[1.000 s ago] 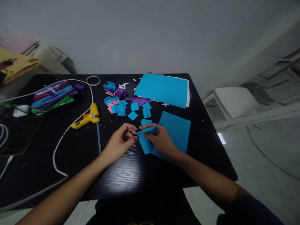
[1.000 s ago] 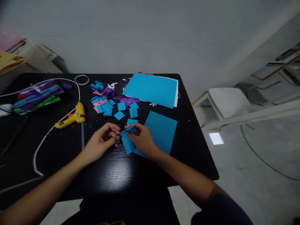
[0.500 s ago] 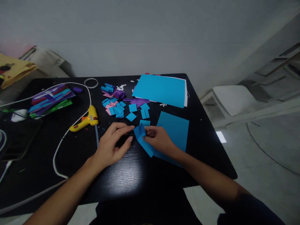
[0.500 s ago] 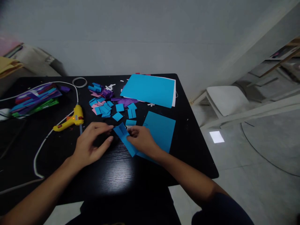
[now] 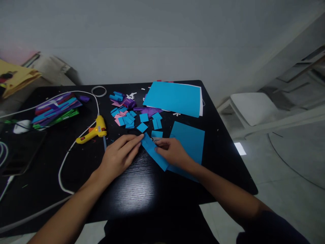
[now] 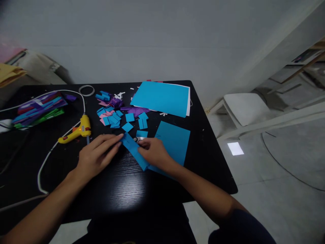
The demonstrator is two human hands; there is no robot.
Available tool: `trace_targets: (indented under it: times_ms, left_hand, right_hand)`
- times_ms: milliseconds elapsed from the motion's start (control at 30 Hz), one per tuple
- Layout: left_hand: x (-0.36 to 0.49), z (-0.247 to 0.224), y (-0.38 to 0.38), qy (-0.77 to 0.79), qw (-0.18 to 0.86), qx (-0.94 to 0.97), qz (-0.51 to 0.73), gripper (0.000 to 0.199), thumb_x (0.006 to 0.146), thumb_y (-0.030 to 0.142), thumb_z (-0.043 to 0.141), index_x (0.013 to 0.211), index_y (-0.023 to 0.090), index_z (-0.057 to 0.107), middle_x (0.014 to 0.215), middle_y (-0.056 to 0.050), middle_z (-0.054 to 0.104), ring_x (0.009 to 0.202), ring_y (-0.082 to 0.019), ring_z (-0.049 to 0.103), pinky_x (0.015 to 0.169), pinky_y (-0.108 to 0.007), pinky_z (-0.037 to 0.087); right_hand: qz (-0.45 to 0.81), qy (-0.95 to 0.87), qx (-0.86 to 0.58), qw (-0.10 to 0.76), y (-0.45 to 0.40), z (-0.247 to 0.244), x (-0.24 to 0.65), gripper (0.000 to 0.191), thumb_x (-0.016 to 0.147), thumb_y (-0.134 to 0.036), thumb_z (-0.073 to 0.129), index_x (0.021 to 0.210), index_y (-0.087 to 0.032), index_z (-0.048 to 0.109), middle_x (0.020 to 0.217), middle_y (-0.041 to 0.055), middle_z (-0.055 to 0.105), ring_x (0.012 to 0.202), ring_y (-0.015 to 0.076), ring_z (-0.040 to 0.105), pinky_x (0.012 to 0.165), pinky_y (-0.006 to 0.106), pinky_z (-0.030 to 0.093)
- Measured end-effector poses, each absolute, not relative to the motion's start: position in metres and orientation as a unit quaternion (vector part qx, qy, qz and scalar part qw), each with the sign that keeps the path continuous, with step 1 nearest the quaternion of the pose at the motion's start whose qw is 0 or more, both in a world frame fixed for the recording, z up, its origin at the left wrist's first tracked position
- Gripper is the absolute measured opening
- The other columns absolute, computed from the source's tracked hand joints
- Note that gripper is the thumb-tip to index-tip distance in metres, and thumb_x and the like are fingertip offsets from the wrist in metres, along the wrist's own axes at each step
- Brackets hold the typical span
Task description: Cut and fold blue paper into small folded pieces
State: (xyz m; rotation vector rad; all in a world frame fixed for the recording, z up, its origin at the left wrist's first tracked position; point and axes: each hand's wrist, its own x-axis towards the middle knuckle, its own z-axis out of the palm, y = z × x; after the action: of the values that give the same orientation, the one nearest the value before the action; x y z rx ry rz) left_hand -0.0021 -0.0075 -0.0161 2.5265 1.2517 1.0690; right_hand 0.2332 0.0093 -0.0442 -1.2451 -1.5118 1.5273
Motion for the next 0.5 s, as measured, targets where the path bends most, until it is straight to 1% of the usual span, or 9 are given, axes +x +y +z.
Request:
trace_targets:
  times_ms: [100,233,300,400,500]
  left_hand:
    - [-0.0014,-0.0150,-0.0062,0.405,0.042,0.843,0.352,0.033,0.098,0.011,0.066,0.128,0.023,0.070,0.110,-0.007,0.074,0.094,-0.018,0.073,0.087,-0.029,0.060]
    - [0.0016,-0.0115,-0.0050,0.412,0.084,0.830,0.365,0.012,0.097,0.014,0.067,0.107,0.018,0.066,0.107,-0.008,0.071,0.098,-0.019,0.071,0.088,-0.031,0.059]
    - [0.0023,-0.0112,-0.0044,0.414,0.108,0.833,0.351,0.009,0.096,0.014,0.064,0.105,0.018,0.065,0.108,-0.009,0.069,0.100,-0.020,0.070,0.088,-0.032,0.059]
    - [0.0022,-0.0132,-0.0036,0.415,0.127,0.840,0.326,0.013,0.095,0.012,0.060,0.105,0.018,0.066,0.113,-0.009,0.068,0.102,-0.020,0.070,0.087,-0.032,0.059]
    - [0.0027,-0.0153,-0.0036,0.413,0.142,0.841,0.320,0.016,0.093,0.008,0.057,0.100,0.018,0.068,0.114,-0.008,0.068,0.102,-0.020,0.071,0.086,-0.031,0.059]
  right_hand:
    - [0.579,-0.577,-0.483,0.314,0.0115,-0.0445,0.2332,0.015,0.086,-0.021,0.072,0.092,-0.026,0.085,0.096,0.0034,0.084,0.090,0.0270,0.081,0.083,0.040,0.063]
    - [0.558,-0.575,-0.504,0.322,0.0125,-0.0432,0.2324,0.014,0.086,-0.019,0.072,0.093,-0.024,0.084,0.094,0.0032,0.084,0.091,0.0258,0.081,0.084,0.038,0.063]
    - [0.551,-0.582,-0.503,0.323,0.0119,-0.0417,0.2321,0.015,0.086,-0.018,0.072,0.095,-0.022,0.083,0.095,0.0043,0.084,0.089,0.0248,0.080,0.084,0.038,0.063]
    - [0.547,-0.592,-0.495,0.325,0.0104,-0.0398,0.2318,0.015,0.088,-0.017,0.072,0.096,-0.022,0.083,0.096,0.0058,0.083,0.088,0.0240,0.080,0.083,0.039,0.064]
    - [0.543,-0.598,-0.486,0.333,0.0094,-0.0405,0.2311,0.015,0.087,-0.016,0.073,0.096,-0.023,0.082,0.095,0.0051,0.084,0.087,0.0234,0.080,0.083,0.039,0.064]
